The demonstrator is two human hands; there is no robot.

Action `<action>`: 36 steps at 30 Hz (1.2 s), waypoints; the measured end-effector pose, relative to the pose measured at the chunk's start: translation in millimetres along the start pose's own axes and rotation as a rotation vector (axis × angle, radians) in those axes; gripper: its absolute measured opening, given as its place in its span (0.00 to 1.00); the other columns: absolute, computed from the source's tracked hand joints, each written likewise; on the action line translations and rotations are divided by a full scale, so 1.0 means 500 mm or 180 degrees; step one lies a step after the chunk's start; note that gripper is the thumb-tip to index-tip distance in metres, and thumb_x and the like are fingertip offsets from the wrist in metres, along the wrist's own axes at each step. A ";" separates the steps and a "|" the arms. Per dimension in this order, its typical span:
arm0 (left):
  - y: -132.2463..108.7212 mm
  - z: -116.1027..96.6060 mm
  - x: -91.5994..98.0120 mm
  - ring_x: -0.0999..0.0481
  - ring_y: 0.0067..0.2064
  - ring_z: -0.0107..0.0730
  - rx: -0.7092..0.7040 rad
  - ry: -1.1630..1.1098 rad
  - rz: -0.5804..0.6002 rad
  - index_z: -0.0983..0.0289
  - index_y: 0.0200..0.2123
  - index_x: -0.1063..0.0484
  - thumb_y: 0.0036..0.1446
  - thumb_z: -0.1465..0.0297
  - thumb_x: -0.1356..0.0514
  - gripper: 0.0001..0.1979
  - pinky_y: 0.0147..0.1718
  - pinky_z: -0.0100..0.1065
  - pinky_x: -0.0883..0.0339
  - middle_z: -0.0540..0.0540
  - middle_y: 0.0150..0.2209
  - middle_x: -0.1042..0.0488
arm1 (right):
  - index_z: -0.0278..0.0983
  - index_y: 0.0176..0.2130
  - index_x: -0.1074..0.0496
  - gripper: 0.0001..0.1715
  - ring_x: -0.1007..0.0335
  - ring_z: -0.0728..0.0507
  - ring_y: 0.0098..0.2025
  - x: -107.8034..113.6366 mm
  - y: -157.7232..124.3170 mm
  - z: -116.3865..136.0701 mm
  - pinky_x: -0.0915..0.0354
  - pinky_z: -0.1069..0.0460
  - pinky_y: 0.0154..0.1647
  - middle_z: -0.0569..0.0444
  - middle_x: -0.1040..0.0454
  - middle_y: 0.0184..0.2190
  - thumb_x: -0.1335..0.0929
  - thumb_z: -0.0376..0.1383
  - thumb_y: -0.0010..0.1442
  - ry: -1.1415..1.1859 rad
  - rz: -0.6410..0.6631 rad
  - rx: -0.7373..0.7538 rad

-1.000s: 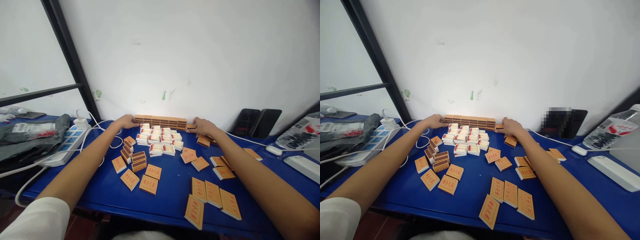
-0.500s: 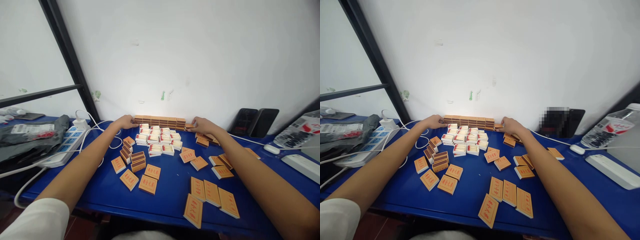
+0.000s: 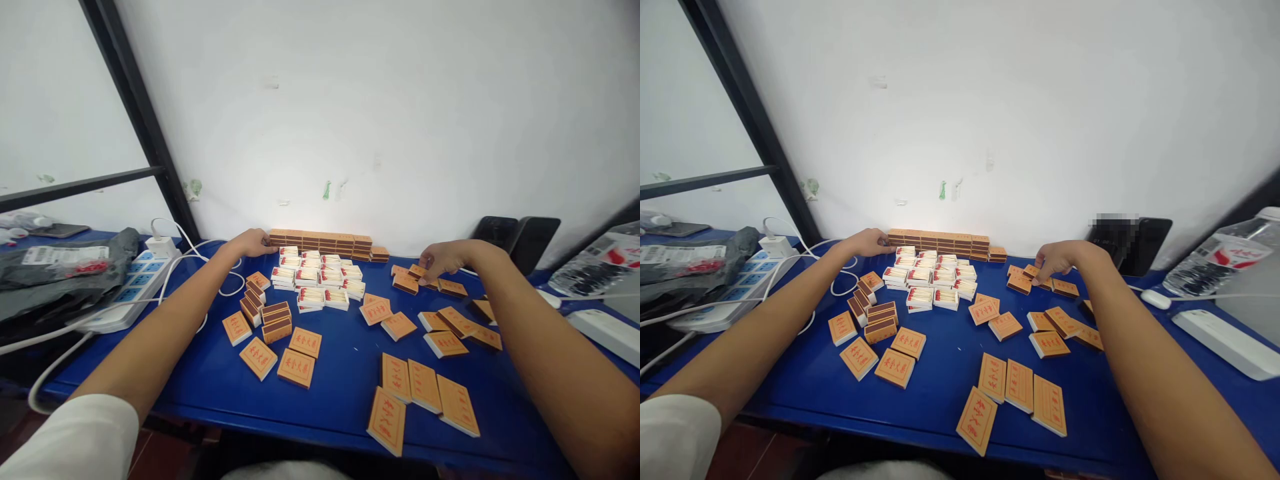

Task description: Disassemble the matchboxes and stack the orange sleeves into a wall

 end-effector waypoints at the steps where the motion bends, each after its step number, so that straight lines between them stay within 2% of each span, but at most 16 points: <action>1: 0.000 0.000 0.000 0.23 0.35 0.40 0.0010 0.0002 -0.0002 0.63 0.33 0.19 0.51 0.42 0.37 0.28 0.32 0.33 0.37 0.57 0.32 0.19 | 0.44 0.27 0.21 0.24 0.21 0.32 0.35 -0.005 -0.001 0.004 0.26 0.40 0.34 0.49 0.19 0.29 0.16 0.49 0.31 0.0080 0.0565 -0.0045; 2: 0.000 0.000 0.001 0.23 0.35 0.40 0.0023 0.0003 -0.0001 0.63 0.34 0.19 0.51 0.42 0.37 0.28 0.32 0.33 0.37 0.58 0.33 0.19 | 0.44 0.27 0.21 0.23 0.21 0.32 0.36 -0.005 -0.003 0.010 0.26 0.41 0.34 0.49 0.19 0.30 0.17 0.49 0.32 0.0158 0.0979 -0.0058; 3: 0.000 0.001 0.001 0.23 0.35 0.40 0.0036 0.0004 0.0000 0.63 0.34 0.19 0.51 0.42 0.37 0.28 0.32 0.33 0.37 0.58 0.33 0.18 | 0.44 0.28 0.21 0.22 0.21 0.32 0.38 0.000 -0.005 0.019 0.27 0.41 0.35 0.48 0.18 0.32 0.17 0.49 0.34 0.0219 0.1196 -0.0036; 6: 0.000 0.001 0.001 0.23 0.35 0.40 0.0050 -0.0010 0.0012 0.64 0.37 0.18 0.51 0.43 0.37 0.29 0.33 0.34 0.36 0.58 0.34 0.18 | 0.43 0.31 0.21 0.23 0.22 0.31 0.40 0.030 -0.012 0.048 0.28 0.41 0.37 0.48 0.19 0.34 0.18 0.51 0.38 0.0181 0.0895 0.0111; 8: 0.000 0.001 0.000 0.22 0.35 0.40 0.0042 -0.0027 0.0026 0.64 0.38 0.18 0.51 0.43 0.37 0.29 0.34 0.34 0.36 0.58 0.35 0.18 | 0.43 0.31 0.21 0.24 0.22 0.31 0.41 0.039 -0.024 0.068 0.29 0.42 0.38 0.48 0.19 0.34 0.18 0.51 0.38 0.0097 0.0843 0.0180; 13: 0.002 0.003 -0.002 0.22 0.36 0.41 0.0043 -0.0050 0.0014 0.64 0.39 0.17 0.50 0.44 0.36 0.29 0.35 0.34 0.36 0.59 0.36 0.18 | 0.43 0.29 0.22 0.26 0.21 0.31 0.39 0.015 -0.050 0.123 0.28 0.42 0.37 0.51 0.19 0.32 0.15 0.47 0.31 -0.0159 0.1224 0.0138; 16: 0.003 0.003 -0.003 0.22 0.36 0.42 0.0049 -0.0049 0.0026 0.64 0.37 0.18 0.50 0.44 0.36 0.29 0.35 0.35 0.36 0.59 0.35 0.19 | 0.42 0.27 0.25 0.27 0.21 0.30 0.38 -0.002 -0.051 0.147 0.29 0.41 0.35 0.50 0.20 0.28 0.15 0.46 0.30 -0.0423 0.1136 0.0081; 18: 0.004 0.003 -0.003 0.22 0.35 0.41 0.0043 -0.0051 0.0037 0.64 0.37 0.18 0.51 0.44 0.36 0.29 0.34 0.35 0.36 0.59 0.34 0.19 | 0.42 0.27 0.25 0.26 0.21 0.29 0.37 -0.009 -0.050 0.156 0.30 0.41 0.34 0.49 0.20 0.28 0.16 0.46 0.30 -0.0527 0.1070 0.0111; 23: 0.003 0.004 -0.003 0.22 0.36 0.40 0.0027 -0.0063 0.0059 0.63 0.40 0.17 0.51 0.44 0.36 0.28 0.35 0.33 0.35 0.56 0.33 0.19 | 0.41 0.27 0.26 0.24 0.23 0.33 0.33 -0.012 -0.057 0.166 0.33 0.44 0.31 0.50 0.22 0.26 0.18 0.48 0.35 -0.0535 0.1315 0.0325; 25: 0.003 0.004 -0.002 0.22 0.36 0.41 0.0036 -0.0060 0.0056 0.64 0.40 0.17 0.52 0.45 0.36 0.28 0.34 0.34 0.35 0.57 0.33 0.19 | 0.40 0.30 0.25 0.22 0.23 0.35 0.34 0.001 -0.055 0.171 0.34 0.46 0.32 0.50 0.20 0.30 0.19 0.48 0.40 -0.0490 0.0998 0.0510; 28: 0.002 0.004 -0.002 0.22 0.36 0.41 0.0045 -0.0048 0.0043 0.64 0.40 0.17 0.53 0.46 0.36 0.27 0.34 0.34 0.36 0.57 0.34 0.19 | 0.39 0.38 0.23 0.19 0.23 0.35 0.39 0.025 -0.042 0.173 0.34 0.47 0.35 0.47 0.19 0.39 0.22 0.44 0.46 -0.0517 -0.0092 0.0623; 30: 0.002 0.003 -0.002 0.21 0.37 0.41 0.0048 -0.0034 0.0035 0.64 0.40 0.17 0.53 0.46 0.36 0.27 0.34 0.34 0.36 0.58 0.35 0.19 | 0.39 0.40 0.22 0.18 0.23 0.35 0.41 0.028 -0.031 0.169 0.35 0.47 0.36 0.46 0.19 0.41 0.24 0.42 0.49 -0.0578 -0.0698 0.0644; 32: 0.002 0.001 -0.002 0.21 0.37 0.41 0.0049 -0.0019 0.0032 0.64 0.41 0.17 0.52 0.46 0.36 0.27 0.33 0.33 0.36 0.58 0.36 0.18 | 0.38 0.41 0.23 0.15 0.24 0.35 0.41 0.018 -0.019 0.162 0.34 0.47 0.37 0.46 0.19 0.40 0.25 0.41 0.52 -0.0539 -0.1000 0.0722; 36: 0.002 0.001 -0.002 0.21 0.36 0.41 0.0050 -0.0003 0.0030 0.65 0.41 0.17 0.54 0.47 0.36 0.27 0.33 0.33 0.35 0.58 0.36 0.18 | 0.38 0.45 0.25 0.16 0.23 0.38 0.41 -0.014 0.004 0.146 0.30 0.47 0.42 0.48 0.19 0.42 0.27 0.37 0.55 0.0043 -0.1214 0.0961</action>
Point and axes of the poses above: each hand's wrist, its own y-axis towards the middle knuckle, its own x-axis out of the back of the hand, z = x × y, the point moved 3 cm from there along y, towards the middle knuckle
